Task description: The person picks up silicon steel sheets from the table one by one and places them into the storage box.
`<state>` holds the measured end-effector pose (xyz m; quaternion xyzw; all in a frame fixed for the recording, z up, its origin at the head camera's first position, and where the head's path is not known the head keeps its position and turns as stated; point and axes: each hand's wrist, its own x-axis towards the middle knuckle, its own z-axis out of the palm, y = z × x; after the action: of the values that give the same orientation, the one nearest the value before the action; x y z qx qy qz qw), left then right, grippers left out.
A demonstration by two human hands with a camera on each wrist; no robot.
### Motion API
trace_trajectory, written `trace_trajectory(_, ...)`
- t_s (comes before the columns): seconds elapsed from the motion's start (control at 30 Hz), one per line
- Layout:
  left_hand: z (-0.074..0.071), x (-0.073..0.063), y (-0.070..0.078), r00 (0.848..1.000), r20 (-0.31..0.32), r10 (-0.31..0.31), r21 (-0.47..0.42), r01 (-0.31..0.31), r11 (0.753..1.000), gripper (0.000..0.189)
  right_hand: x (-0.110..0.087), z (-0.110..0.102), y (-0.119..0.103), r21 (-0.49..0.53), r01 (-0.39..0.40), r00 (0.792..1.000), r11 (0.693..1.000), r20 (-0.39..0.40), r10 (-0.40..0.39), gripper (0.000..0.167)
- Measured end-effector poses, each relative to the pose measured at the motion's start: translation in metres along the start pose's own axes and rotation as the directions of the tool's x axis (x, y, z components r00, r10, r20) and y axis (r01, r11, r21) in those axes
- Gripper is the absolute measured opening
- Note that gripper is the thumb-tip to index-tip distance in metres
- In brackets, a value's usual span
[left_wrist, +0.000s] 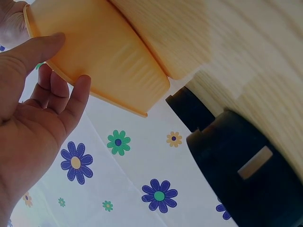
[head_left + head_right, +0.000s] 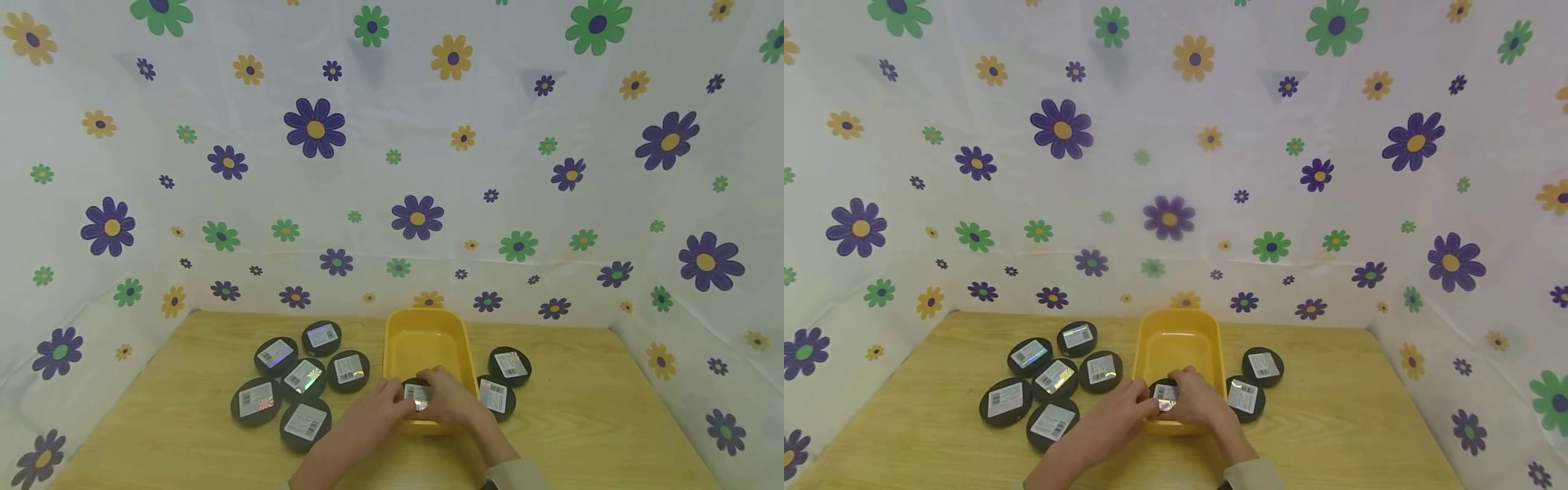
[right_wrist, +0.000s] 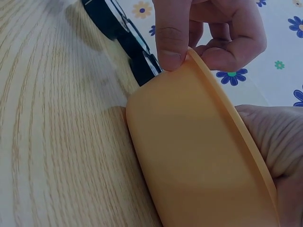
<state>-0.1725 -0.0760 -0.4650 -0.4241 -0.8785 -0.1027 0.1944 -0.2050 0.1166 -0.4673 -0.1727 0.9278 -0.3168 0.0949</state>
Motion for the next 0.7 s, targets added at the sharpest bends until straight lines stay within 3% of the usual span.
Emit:
trace_trajectory(0.5, 0.002, -0.0003, -0.0007, 1.0, -0.018, 0.003, 0.0, -0.003, 1.0, 0.025, 0.0002, 0.0007, 0.0026, 0.042, -0.011, 1.0, 0.999, -0.002, 0.011, 0.072)
trace_trajectory(0.7, 0.0012, 0.0002, -0.0011, 0.999, -0.036, 0.013, -0.014, -0.013, 1.0, 0.024, 0.0019, -0.0001, 0.0046, 0.092, 0.005, 1.0, 0.996, 0.004, -0.006, 0.063)
